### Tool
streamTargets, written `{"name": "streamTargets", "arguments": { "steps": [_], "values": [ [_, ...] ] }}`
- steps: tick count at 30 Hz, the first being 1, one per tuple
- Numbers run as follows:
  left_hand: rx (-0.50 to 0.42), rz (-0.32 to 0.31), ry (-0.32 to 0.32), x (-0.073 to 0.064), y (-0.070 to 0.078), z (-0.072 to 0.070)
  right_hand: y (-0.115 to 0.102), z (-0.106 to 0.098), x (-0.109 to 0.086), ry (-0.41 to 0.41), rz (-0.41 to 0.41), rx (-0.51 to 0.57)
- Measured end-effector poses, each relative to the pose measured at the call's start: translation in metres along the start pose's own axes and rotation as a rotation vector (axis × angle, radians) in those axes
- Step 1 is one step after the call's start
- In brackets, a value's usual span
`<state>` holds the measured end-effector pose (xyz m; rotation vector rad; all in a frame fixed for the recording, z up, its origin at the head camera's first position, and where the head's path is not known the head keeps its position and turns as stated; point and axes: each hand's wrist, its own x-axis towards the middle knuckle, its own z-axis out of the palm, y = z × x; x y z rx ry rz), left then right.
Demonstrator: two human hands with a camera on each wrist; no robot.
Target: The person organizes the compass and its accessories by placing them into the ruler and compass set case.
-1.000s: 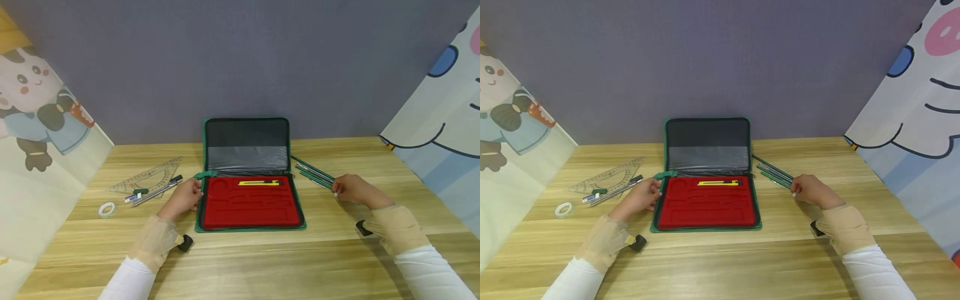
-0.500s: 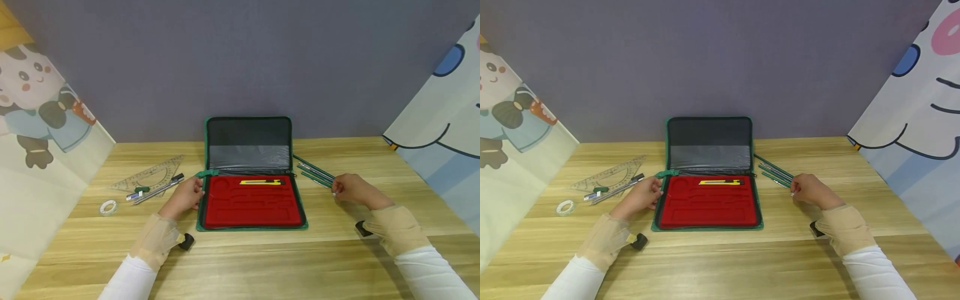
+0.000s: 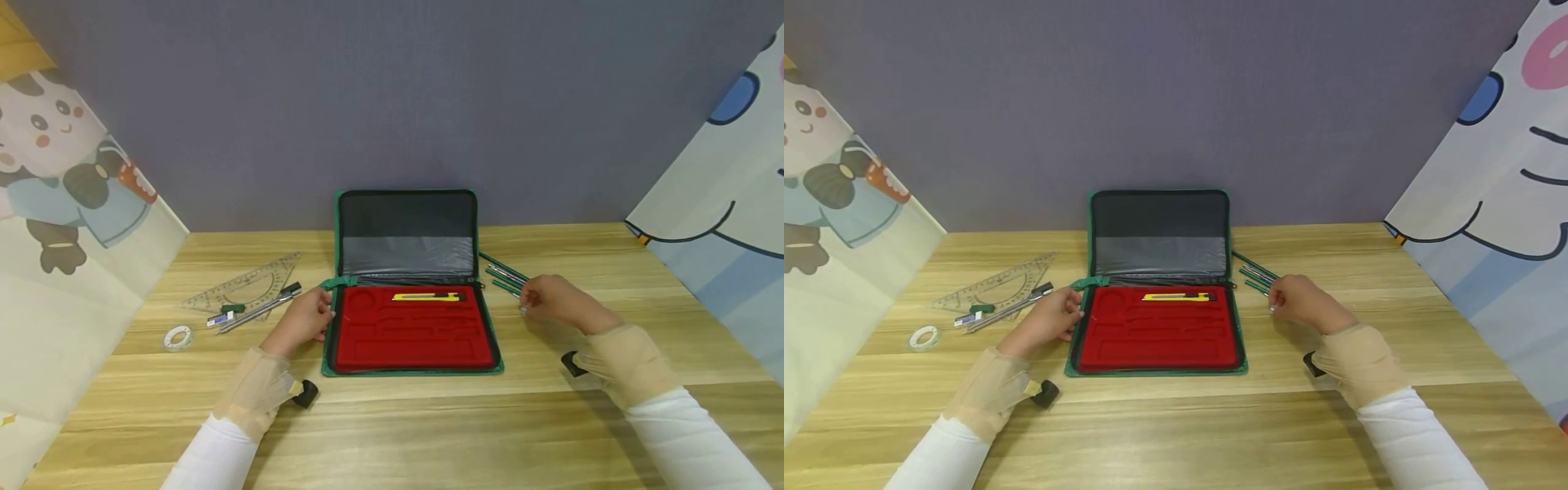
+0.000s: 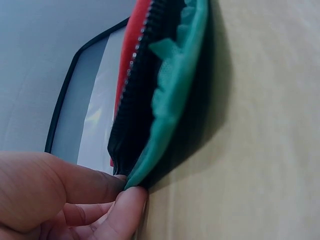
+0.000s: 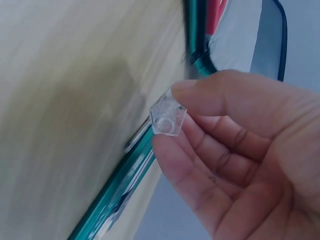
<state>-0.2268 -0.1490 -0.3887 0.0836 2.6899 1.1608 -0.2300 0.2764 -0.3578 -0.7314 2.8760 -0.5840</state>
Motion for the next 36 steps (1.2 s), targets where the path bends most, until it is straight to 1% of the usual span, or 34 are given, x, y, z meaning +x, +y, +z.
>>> {"name": "streamTargets", "arguments": {
  "steps": [5, 10, 14, 22, 29, 36],
  "values": [
    [0.013, -0.007, 0.005, 0.000, 0.000, 0.000, -0.011, 0.000, 0.009, -0.005, -0.008, 0.000],
    [0.013, -0.012, 0.006, 0.000, 0.000, 0.000, -0.018, 0.003, 0.019, 0.013, -0.051, -0.002],
    [0.009, -0.006, 0.003, 0.000, -0.001, 0.001, -0.026, 0.006, 0.027, 0.020, -0.063, 0.015],
    [0.009, -0.003, 0.004, 0.001, -0.001, 0.000, -0.045, 0.003, 0.041, -0.012, -0.067, 0.041],
    [0.008, 0.016, 0.004, 0.000, -0.001, -0.001, -0.062, 0.001, 0.054, -0.049, -0.076, -0.003],
    [0.002, 0.024, -0.004, -0.002, 0.001, -0.001, -0.076, 0.005, 0.067, -0.059, -0.100, -0.005]
  ]
}}
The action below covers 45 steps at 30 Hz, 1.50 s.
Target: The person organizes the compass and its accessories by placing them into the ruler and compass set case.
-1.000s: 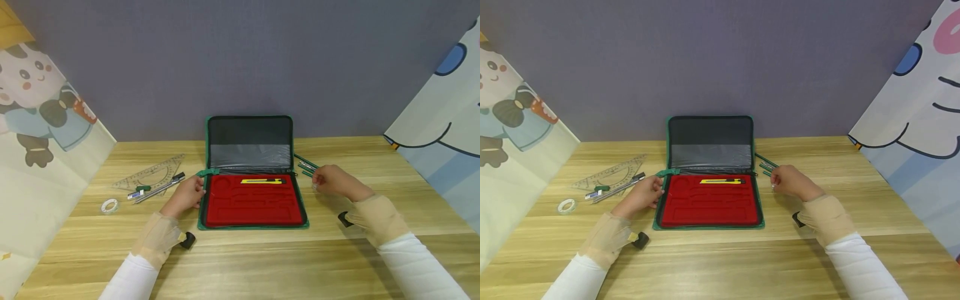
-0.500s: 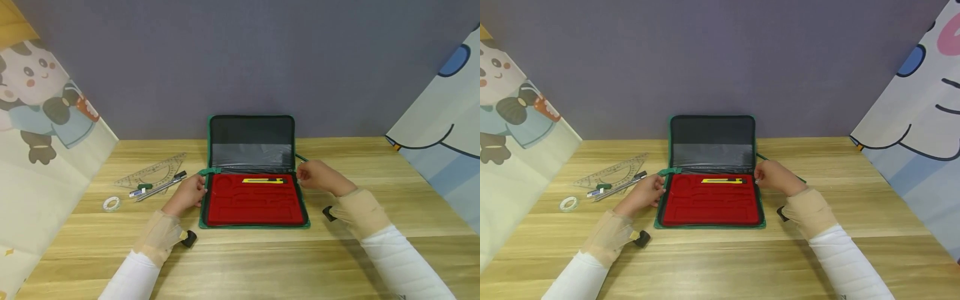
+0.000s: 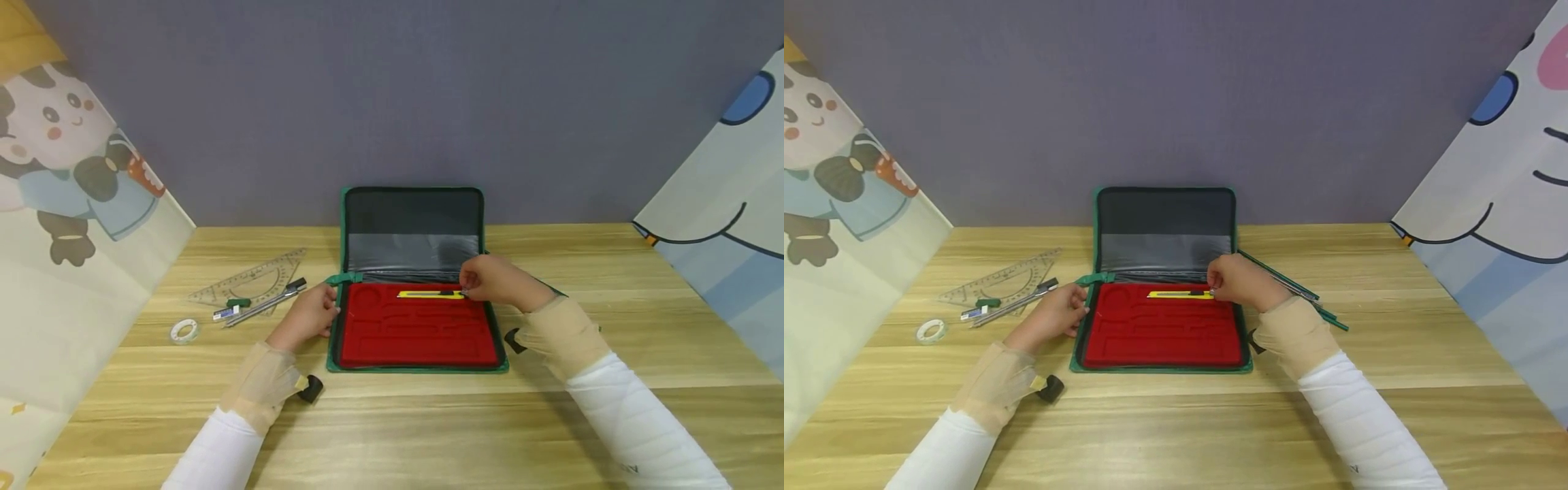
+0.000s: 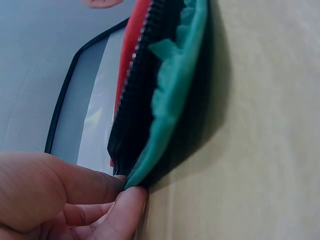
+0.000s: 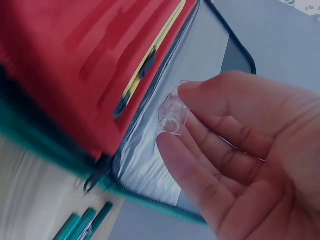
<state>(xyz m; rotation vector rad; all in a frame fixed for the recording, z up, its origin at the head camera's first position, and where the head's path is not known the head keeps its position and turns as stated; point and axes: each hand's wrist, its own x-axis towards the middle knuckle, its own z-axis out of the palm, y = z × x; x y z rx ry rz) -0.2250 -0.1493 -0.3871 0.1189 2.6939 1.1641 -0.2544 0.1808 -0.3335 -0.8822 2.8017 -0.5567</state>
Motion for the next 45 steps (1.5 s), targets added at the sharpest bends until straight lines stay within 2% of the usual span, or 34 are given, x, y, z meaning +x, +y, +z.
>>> {"name": "streamTargets", "arguments": {
  "steps": [9, 19, 24, 31, 38, 45],
  "values": [
    [0.010, -0.001, 0.004, -0.001, -0.002, -0.001, -0.021, 0.008, 0.026, -0.015, -0.062, -0.044],
    [0.003, 0.006, 0.006, -0.001, -0.001, 0.001, -0.042, 0.018, 0.047, -0.045, -0.087, -0.020],
    [0.001, 0.006, 0.009, -0.001, -0.001, 0.002, -0.050, 0.024, 0.057, -0.053, -0.040, 0.028],
    [-0.001, 0.018, 0.018, -0.001, -0.002, 0.001, -0.059, 0.033, 0.072, -0.011, 0.047, 0.083],
    [-0.001, 0.027, 0.011, -0.001, -0.001, 0.001, -0.066, 0.040, 0.081, 0.040, 0.089, 0.075],
    [0.003, 0.019, 0.014, -0.001, -0.001, 0.001, -0.074, 0.044, 0.085, 0.042, 0.134, 0.072]
  ]
}}
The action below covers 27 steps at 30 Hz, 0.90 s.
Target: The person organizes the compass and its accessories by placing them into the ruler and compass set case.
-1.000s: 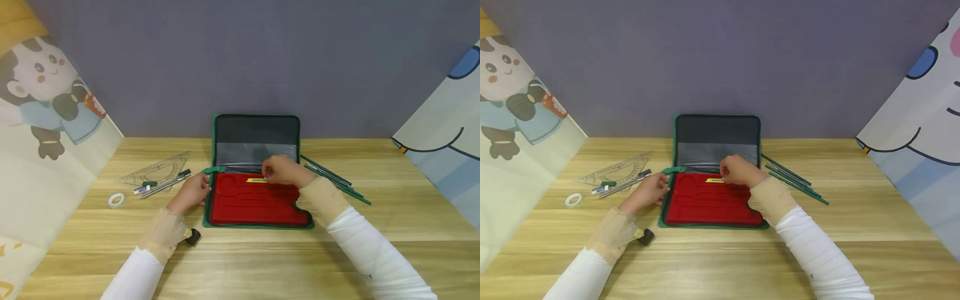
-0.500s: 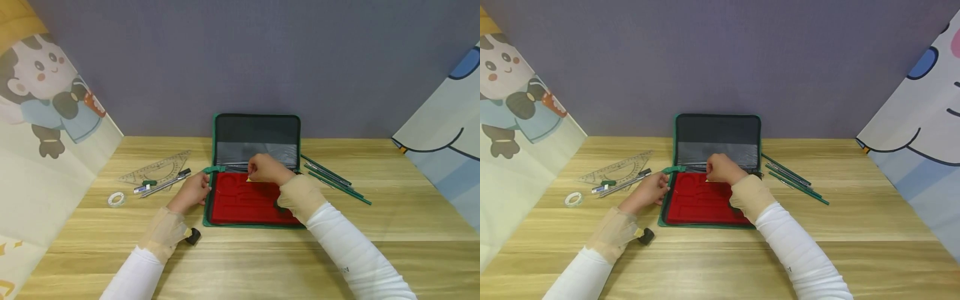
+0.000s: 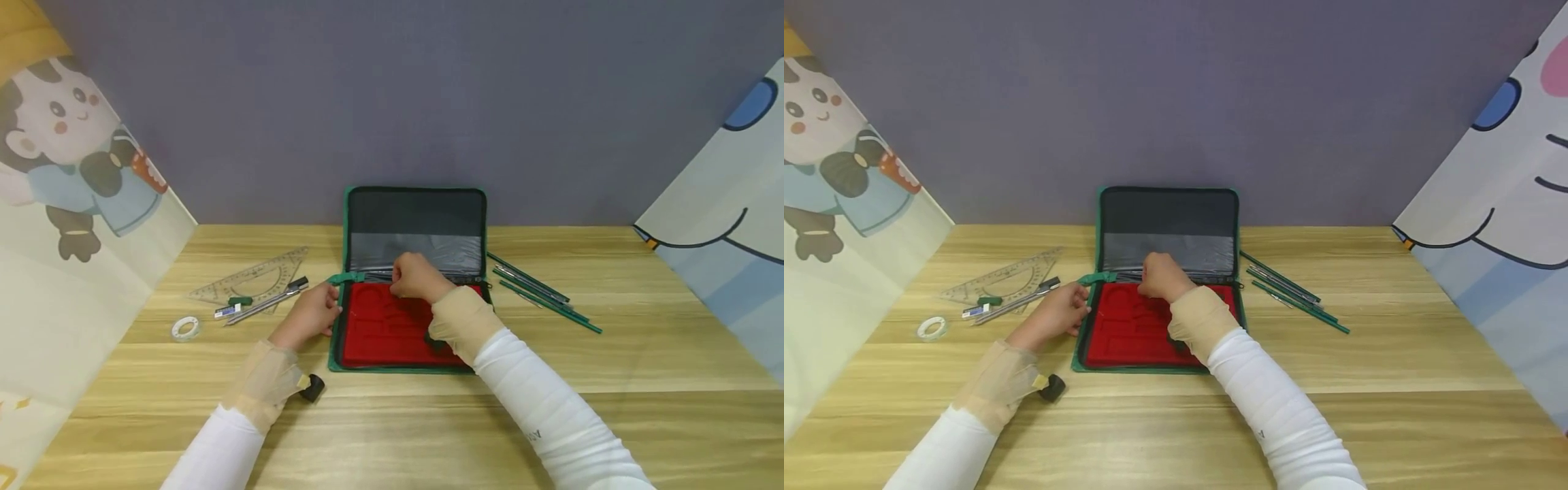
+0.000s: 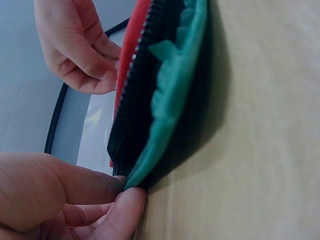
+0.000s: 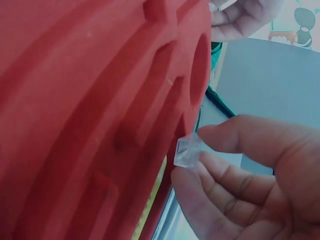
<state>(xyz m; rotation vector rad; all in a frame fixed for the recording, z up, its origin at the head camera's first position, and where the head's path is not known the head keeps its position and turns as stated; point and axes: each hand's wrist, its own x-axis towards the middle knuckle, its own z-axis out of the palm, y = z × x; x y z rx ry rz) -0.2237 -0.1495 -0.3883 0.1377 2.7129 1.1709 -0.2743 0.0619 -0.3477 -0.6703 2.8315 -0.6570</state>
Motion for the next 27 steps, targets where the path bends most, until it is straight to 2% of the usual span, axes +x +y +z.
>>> {"name": "streamTargets", "arguments": {
  "steps": [13, 18, 27],
  "values": [
    [0.020, 0.006, 0.013, -0.001, 0.001, 0.000, -0.008, 0.009, 0.003, 0.052, 0.116, 0.014],
    [0.029, 0.016, 0.025, 0.000, 0.001, 0.001, -0.011, 0.011, 0.003, 0.073, 0.131, 0.012],
    [0.035, 0.019, 0.021, 0.000, 0.000, 0.000, -0.015, 0.017, 0.005, 0.092, 0.199, -0.058]
  ]
}}
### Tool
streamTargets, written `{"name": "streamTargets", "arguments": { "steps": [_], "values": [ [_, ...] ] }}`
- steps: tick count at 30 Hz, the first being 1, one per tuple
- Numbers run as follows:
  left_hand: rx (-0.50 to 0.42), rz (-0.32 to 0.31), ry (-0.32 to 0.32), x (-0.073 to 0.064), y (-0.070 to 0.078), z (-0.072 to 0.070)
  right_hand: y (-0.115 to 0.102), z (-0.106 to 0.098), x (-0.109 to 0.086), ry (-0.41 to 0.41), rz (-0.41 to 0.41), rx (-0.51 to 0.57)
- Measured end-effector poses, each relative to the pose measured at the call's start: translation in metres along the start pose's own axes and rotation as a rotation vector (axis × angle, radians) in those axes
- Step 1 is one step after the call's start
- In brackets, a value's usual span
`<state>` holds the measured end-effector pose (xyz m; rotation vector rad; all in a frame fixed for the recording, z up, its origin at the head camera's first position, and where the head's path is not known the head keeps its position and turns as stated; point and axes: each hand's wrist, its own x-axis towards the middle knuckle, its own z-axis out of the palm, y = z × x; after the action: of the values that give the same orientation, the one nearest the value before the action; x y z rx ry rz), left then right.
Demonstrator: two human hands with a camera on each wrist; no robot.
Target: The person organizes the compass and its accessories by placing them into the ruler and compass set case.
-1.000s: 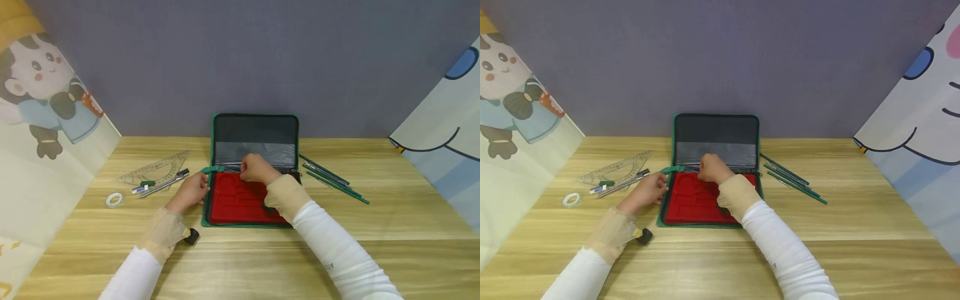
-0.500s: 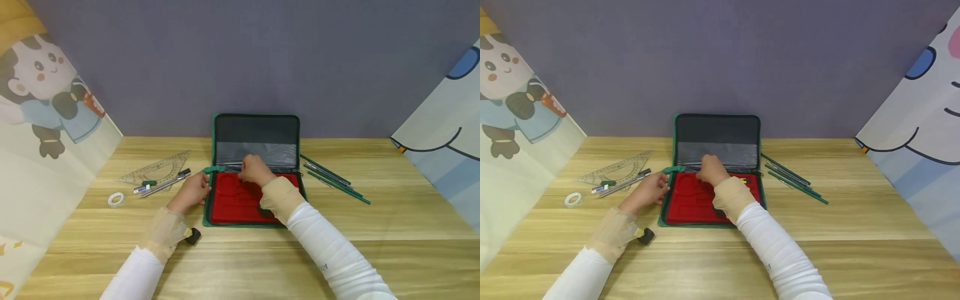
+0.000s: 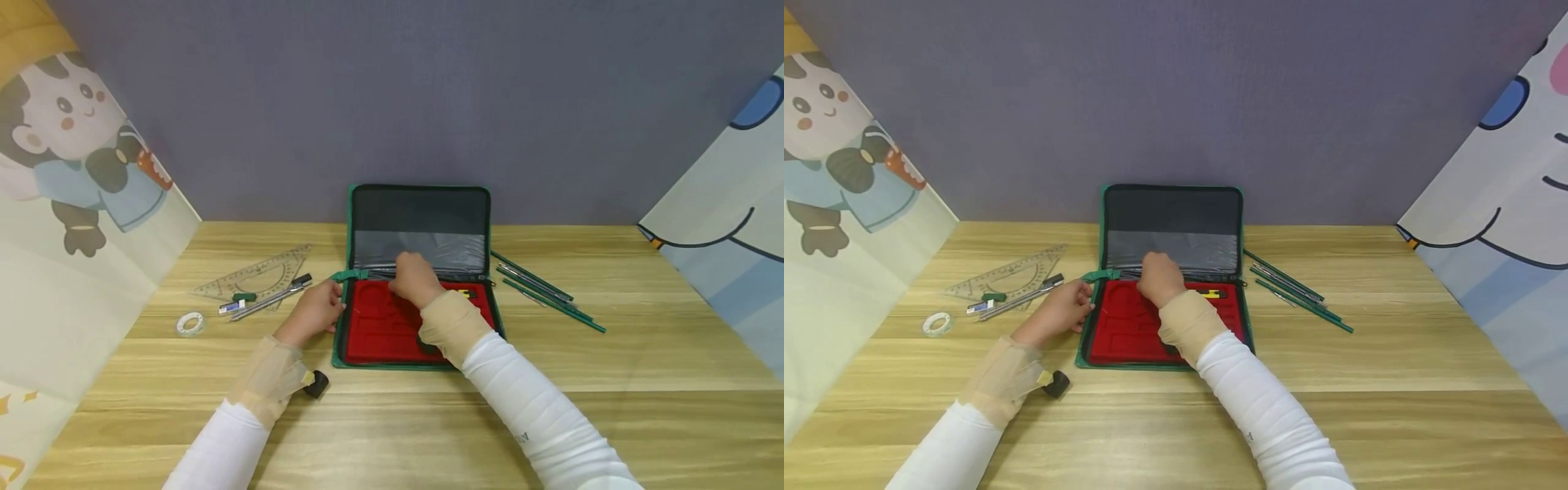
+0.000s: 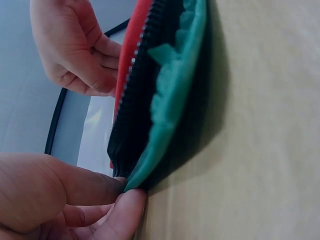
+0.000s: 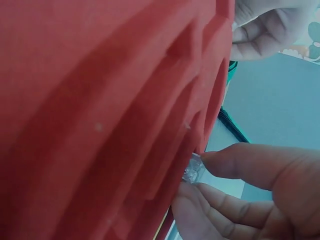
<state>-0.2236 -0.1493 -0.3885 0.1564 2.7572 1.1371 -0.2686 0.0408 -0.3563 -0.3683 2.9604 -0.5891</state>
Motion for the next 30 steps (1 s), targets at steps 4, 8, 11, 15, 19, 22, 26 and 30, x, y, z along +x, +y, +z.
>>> {"name": "streamTargets", "arguments": {
  "steps": [4, 8, 11, 15, 19, 22, 26, 30],
  "values": [
    [0.000, -0.001, 0.001, 0.0000, 0.0001, 0.0002, -0.0014, 0.0004, 0.0000, -0.002, 0.010, -0.028],
    [0.001, -0.002, 0.003, -0.0006, 0.0007, 0.0002, -0.0033, -0.0001, -0.0007, 0.000, 0.017, -0.046],
    [0.001, -0.007, 0.002, -0.0005, 0.0013, -0.0003, -0.0043, -0.0004, -0.0005, 0.001, 0.020, -0.053],
    [0.001, -0.009, 0.001, -0.0005, 0.0012, -0.0007, -0.0054, 0.0000, -0.0001, 0.003, 0.028, -0.060],
    [-0.002, -0.009, -0.004, -0.0002, 0.0008, -0.0005, -0.0059, 0.0005, 0.0000, 0.010, 0.027, -0.071],
    [0.000, -0.005, -0.003, 0.0004, 0.0003, -0.0005, -0.0056, 0.0004, 0.0004, 0.012, 0.018, -0.073],
    [0.002, 0.002, 0.000, 0.0007, -0.0002, -0.0006, -0.0050, -0.0005, 0.0005, 0.002, 0.015, -0.056],
    [0.001, -0.004, -0.007, 0.0012, -0.0010, -0.0001, -0.0046, -0.0018, 0.0000, -0.022, 0.018, -0.032]
  ]
}}
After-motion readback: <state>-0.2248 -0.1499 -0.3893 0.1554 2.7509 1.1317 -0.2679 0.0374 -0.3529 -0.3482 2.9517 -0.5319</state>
